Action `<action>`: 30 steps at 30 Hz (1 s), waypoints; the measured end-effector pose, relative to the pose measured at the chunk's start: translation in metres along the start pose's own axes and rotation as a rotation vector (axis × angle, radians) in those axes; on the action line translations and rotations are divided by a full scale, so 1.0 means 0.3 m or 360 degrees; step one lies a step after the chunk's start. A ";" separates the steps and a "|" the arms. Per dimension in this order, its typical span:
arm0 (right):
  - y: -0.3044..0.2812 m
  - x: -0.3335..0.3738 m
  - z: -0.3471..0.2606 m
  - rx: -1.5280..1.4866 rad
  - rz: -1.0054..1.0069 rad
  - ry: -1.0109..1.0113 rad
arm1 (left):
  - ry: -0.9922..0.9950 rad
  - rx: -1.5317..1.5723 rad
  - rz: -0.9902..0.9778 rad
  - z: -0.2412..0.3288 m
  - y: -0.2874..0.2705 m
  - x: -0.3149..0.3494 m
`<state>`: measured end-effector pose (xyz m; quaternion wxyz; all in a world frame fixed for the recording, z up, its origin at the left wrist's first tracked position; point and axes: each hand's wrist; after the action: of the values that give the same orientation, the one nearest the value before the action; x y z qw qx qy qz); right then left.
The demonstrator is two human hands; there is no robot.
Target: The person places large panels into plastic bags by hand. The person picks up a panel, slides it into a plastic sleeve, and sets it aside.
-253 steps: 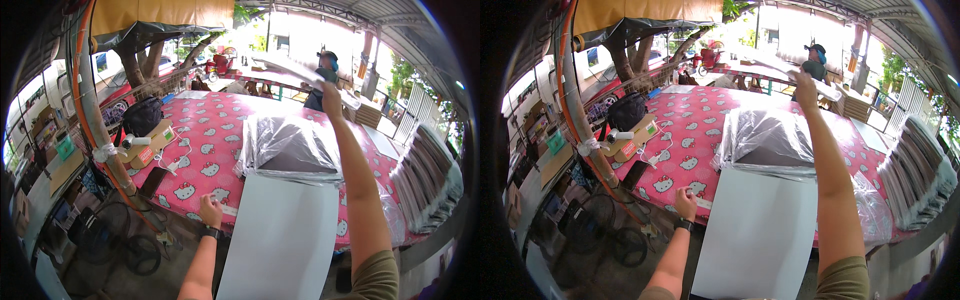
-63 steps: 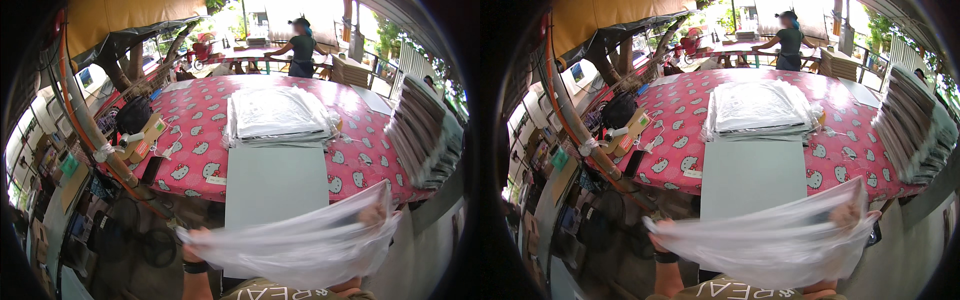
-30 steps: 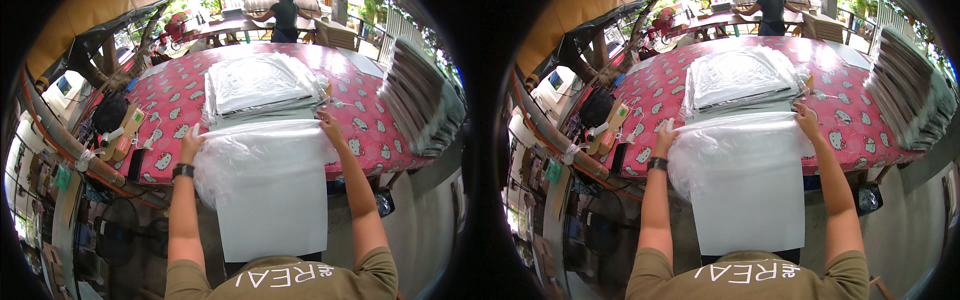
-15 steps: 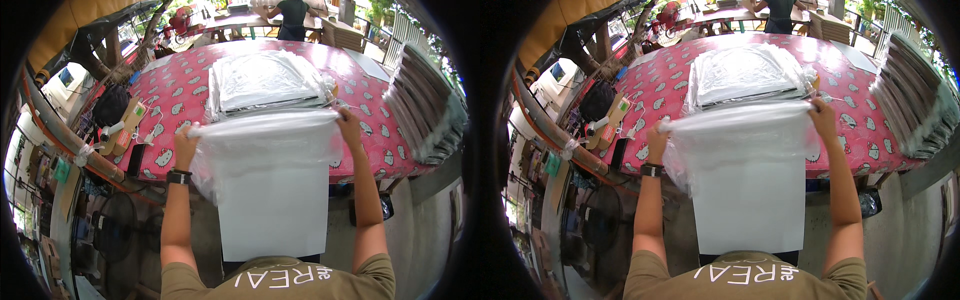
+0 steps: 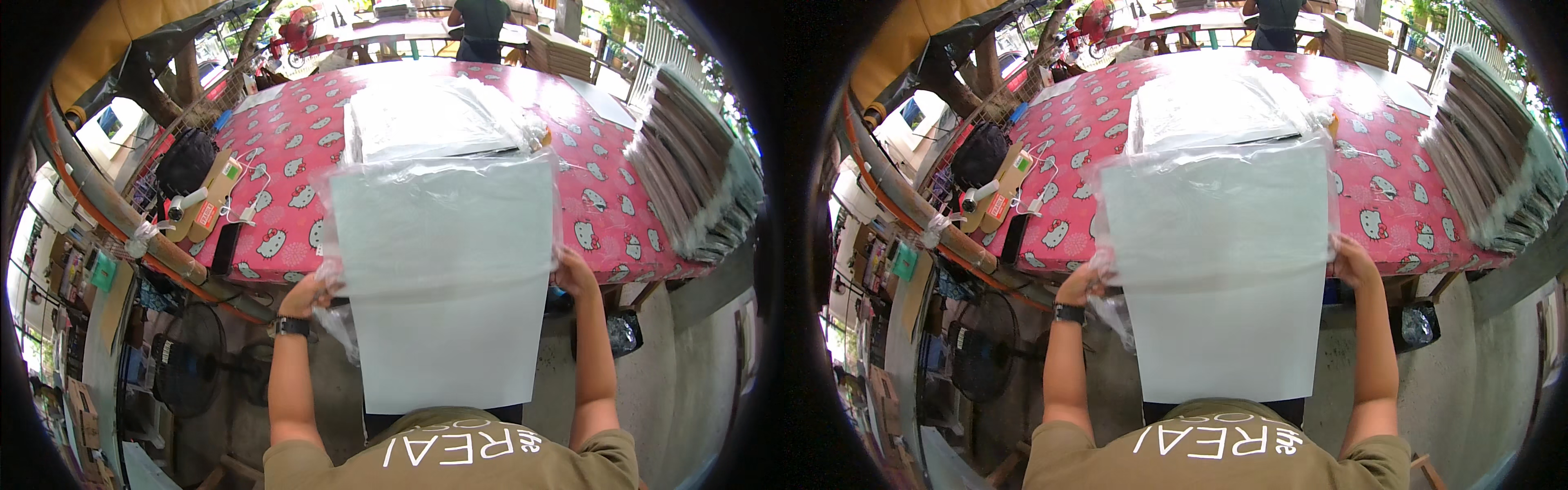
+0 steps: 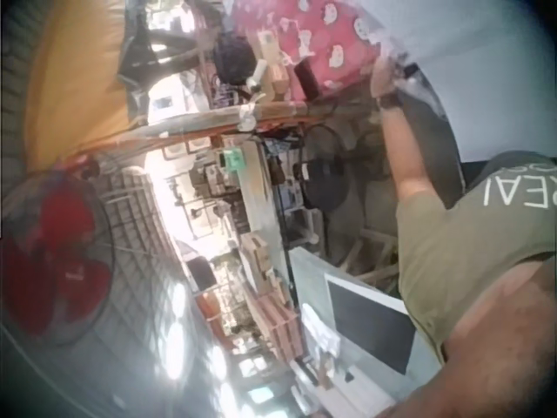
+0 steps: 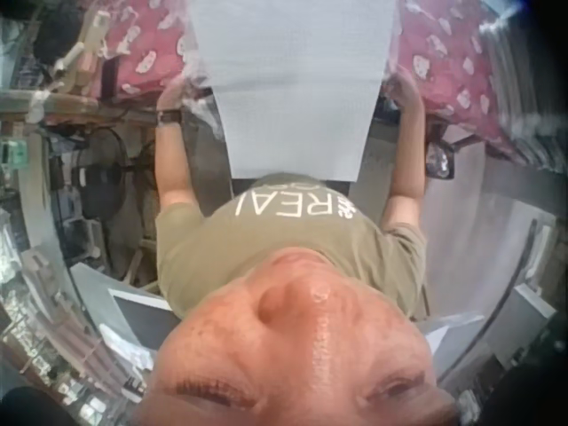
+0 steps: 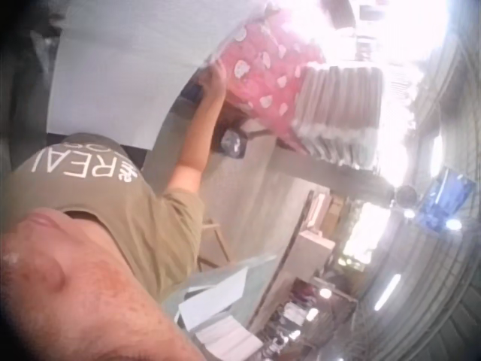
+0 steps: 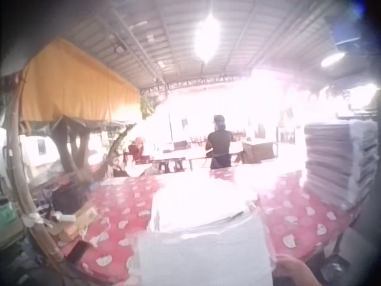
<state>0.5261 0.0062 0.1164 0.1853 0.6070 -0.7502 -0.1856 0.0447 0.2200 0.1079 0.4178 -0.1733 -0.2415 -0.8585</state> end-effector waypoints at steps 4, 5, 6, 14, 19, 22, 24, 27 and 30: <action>-0.101 0.211 0.175 -0.0220 -0.0029 0.0018 | -0.0055 0.0141 -0.0146 -0.214 -0.007 0.091; -0.105 0.254 0.211 -0.0198 0.0067 0.0055 | -0.0063 0.0164 -0.0104 -0.267 -0.002 0.112; -0.107 0.299 0.245 -0.0174 0.0162 0.0093 | -0.0071 0.0186 -0.0061 -0.322 -0.002 0.134; -0.159 0.708 0.484 0.0227 0.0483 0.0744 | -0.0506 0.0362 -0.0028 -0.770 -0.030 0.321; -0.148 0.849 0.541 0.0517 0.0485 0.0914 | -0.0684 0.0106 0.0086 -0.815 0.031 0.401; -0.130 0.842 0.501 0.0962 0.0258 0.0877 | -0.0519 -0.0059 0.0218 -0.784 0.069 0.414; -0.069 0.799 0.426 0.1166 0.0159 0.0687 | -0.0336 -0.0068 0.0217 -0.727 0.106 0.409; 0.033 0.733 0.330 0.0158 0.0602 -0.0059 | -0.0128 -0.0002 0.0077 -0.579 0.191 0.412; 0.180 0.639 0.311 -0.0558 0.0703 -0.0394 | -0.0027 -0.0127 -0.0221 -0.562 0.257 0.382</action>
<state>0.3964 -0.1662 0.0731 0.2304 0.3608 -0.8374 -0.3400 0.0228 0.0119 0.0472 0.3479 -0.1800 -0.2221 -0.8929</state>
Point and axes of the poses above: each hand's wrist, its own x-axis away from the middle knuckle, its own y-axis out of the palm, z = x × y, and after that the axes turned 7 degrees about -y, right-handed
